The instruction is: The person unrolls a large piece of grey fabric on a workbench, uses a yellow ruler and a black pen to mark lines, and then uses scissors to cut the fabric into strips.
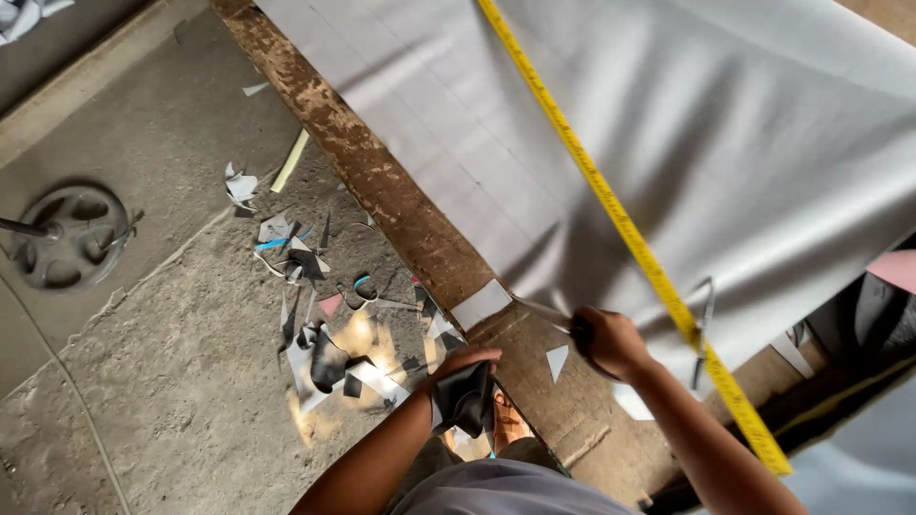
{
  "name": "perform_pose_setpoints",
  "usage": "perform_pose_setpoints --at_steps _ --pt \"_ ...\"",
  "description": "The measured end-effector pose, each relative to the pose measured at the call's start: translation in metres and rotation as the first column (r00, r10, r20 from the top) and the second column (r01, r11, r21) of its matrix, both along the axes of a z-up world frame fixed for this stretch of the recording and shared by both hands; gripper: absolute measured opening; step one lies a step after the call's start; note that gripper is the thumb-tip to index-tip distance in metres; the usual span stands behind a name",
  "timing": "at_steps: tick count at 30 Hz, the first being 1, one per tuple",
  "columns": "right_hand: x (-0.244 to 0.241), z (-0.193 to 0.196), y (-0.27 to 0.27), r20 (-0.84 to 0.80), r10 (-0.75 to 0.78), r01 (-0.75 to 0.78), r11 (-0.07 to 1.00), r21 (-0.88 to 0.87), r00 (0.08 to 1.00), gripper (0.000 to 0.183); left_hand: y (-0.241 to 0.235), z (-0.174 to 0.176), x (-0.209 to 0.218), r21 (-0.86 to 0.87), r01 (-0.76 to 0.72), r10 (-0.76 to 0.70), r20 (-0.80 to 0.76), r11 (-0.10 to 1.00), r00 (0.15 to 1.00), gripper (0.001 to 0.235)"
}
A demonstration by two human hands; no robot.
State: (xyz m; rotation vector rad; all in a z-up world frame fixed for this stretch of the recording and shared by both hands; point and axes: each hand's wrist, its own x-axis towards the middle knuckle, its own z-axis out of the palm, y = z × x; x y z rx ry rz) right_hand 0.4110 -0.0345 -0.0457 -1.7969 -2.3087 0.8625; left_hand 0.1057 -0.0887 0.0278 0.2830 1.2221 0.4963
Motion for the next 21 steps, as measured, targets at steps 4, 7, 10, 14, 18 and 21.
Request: perform_pose_setpoints --at_steps 4,7,10,14,18,21 --pt "-0.051 0.016 -0.018 -0.186 0.047 -0.043 0.999 0.029 0.981 0.017 -0.028 -0.04 0.029 -0.029 0.055 -0.053 0.084 0.998 0.995 0.043" --pt "-0.066 -0.009 -0.036 -0.359 0.022 -0.006 0.999 0.045 0.933 0.018 -0.05 -0.113 0.056 0.031 0.065 -0.069 0.154 0.997 0.986 0.062" --pt "-0.065 -0.01 -0.057 -0.24 -0.049 0.115 0.956 0.27 0.97 0.022 -0.065 -0.154 0.065 0.064 0.109 -0.117 0.145 0.992 0.982 0.061" --pt "-0.007 -0.043 -0.065 -0.034 -0.215 0.201 0.832 0.517 0.976 0.023 -0.073 -0.169 0.076 0.128 0.064 -0.069 0.042 0.99 0.997 0.05" --pt "0.044 -0.023 -0.052 0.122 -0.333 0.234 0.837 0.494 0.935 0.019 -0.079 -0.203 0.104 0.135 0.449 -0.372 -0.382 0.883 0.846 0.068" --pt "0.077 -0.014 -0.025 0.198 -0.371 0.242 0.846 0.475 0.907 0.021 -0.077 -0.192 0.126 0.105 0.446 -0.367 -0.421 0.889 0.83 0.087"
